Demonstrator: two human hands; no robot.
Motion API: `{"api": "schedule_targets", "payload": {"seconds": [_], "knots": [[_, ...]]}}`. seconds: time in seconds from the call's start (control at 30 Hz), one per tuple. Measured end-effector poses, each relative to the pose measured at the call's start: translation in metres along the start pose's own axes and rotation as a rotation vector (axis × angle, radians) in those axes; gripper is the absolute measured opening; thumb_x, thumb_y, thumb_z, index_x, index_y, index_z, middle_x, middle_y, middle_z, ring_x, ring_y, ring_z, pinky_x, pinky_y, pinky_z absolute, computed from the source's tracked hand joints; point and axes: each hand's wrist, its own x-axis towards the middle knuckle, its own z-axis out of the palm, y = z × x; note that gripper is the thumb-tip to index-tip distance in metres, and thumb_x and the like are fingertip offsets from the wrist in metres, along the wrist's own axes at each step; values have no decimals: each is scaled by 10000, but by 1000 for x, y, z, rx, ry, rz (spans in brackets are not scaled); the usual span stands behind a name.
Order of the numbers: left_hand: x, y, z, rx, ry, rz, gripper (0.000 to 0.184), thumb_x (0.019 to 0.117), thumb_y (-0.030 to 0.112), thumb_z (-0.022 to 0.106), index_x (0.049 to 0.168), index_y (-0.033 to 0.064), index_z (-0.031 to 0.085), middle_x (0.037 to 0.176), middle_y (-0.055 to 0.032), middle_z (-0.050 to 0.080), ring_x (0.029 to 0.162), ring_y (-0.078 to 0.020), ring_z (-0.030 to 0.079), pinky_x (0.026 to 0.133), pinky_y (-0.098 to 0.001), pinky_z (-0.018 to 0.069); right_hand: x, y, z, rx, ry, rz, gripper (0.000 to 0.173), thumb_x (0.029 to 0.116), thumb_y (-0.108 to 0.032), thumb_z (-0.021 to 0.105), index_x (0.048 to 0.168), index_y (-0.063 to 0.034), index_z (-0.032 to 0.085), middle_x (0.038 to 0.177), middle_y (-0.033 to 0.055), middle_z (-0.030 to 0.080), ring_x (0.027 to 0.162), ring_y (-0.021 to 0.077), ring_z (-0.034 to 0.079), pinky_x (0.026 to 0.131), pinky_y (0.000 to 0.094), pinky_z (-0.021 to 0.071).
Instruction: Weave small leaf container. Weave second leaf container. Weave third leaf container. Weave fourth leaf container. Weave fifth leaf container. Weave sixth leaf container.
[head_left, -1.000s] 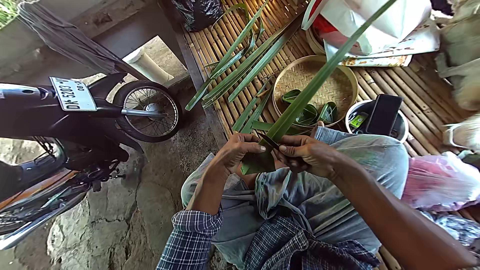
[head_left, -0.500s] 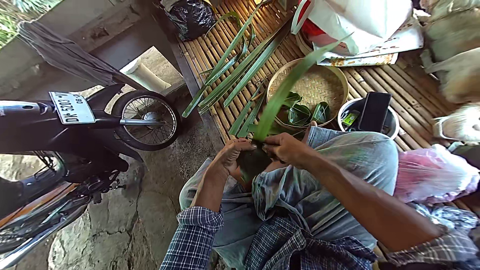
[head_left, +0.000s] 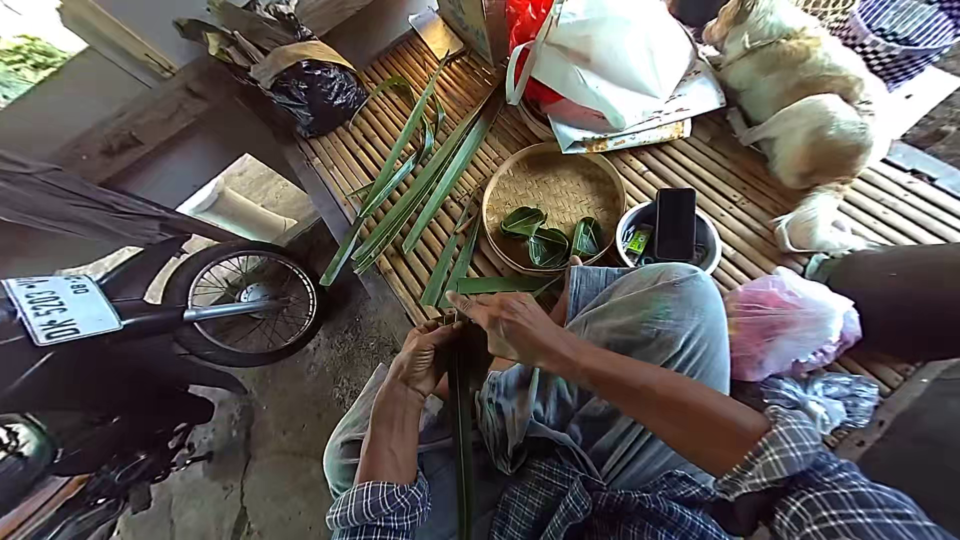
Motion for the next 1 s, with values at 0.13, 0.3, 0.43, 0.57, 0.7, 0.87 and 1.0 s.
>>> {"api": "schedule_targets", "payload": {"seconds": [0.13, 0.3, 0.43, 0.57, 0.7, 0.87, 1.0], "knots": [[4, 1, 7, -23, -116, -23, 62, 910, -32, 660, 970, -47, 656, 886, -192, 733, 785, -237, 738, 753, -401, 632, -7, 11, -8, 17, 4, 5, 570, 1013, -131, 537, 1564, -257, 461, 1004, 111, 712, 904, 295, 704, 754, 506, 566], [16, 5, 27, 23, -171, -62, 125, 884, -19, 707, 996, -48, 659, 907, -190, 730, 802, -238, 735, 765, -399, 631, -17, 33, -25, -61, 39, 0, 605, 991, -147, 581, 1568, -274, 452, 961, 100, 701, 834, 282, 699, 714, 491, 573], [32, 16, 51, 121, -265, -105, 116, 864, -5, 743, 954, -37, 678, 895, -174, 730, 792, -219, 727, 759, -379, 626, -28, 56, -34, -129, 148, 69, 685, 947, -149, 644, 1576, -323, 434, 980, 65, 718, 820, 260, 706, 683, 481, 577], [34, 36, 55, 285, -349, -100, 157, 775, 65, 808, 770, 60, 651, 752, -89, 704, 645, -142, 682, 606, -303, 590, -65, 126, -77, -44, 383, 424, 570, 953, -35, 640, 1501, -158, 542, 1161, 211, 706, 950, 433, 707, 776, 672, 560], [58, 59, 81, 329, -115, 308, 120, 838, 43, 765, 886, 30, 655, 799, -82, 687, 704, -143, 661, 673, -311, 592, -92, 130, -86, 617, 556, 601, 391, 1062, -310, 540, 1417, -149, 563, 893, 108, 653, 635, 229, 604, 561, 437, 546], [95, 72, 169, 326, -127, 746, 188, 879, 102, 795, 1005, 89, 656, 880, -27, 690, 785, -123, 669, 748, -317, 599, -70, 61, -22, 1530, 405, 452, 561, 990, -295, 687, 1474, -82, 500, 1237, 43, 694, 584, 59, 549, 476, 224, 465], [125, 69, 212, 496, -284, 951, 169, 867, 35, 794, 975, 80, 672, 892, -25, 700, 777, -126, 663, 716, -275, 586, -38, 61, -3, 1821, 650, 348, 284, 1007, -91, 646, 1267, 20, 618, 927, 141, 694, 524, 79, 512, 465, 225, 444]]}}
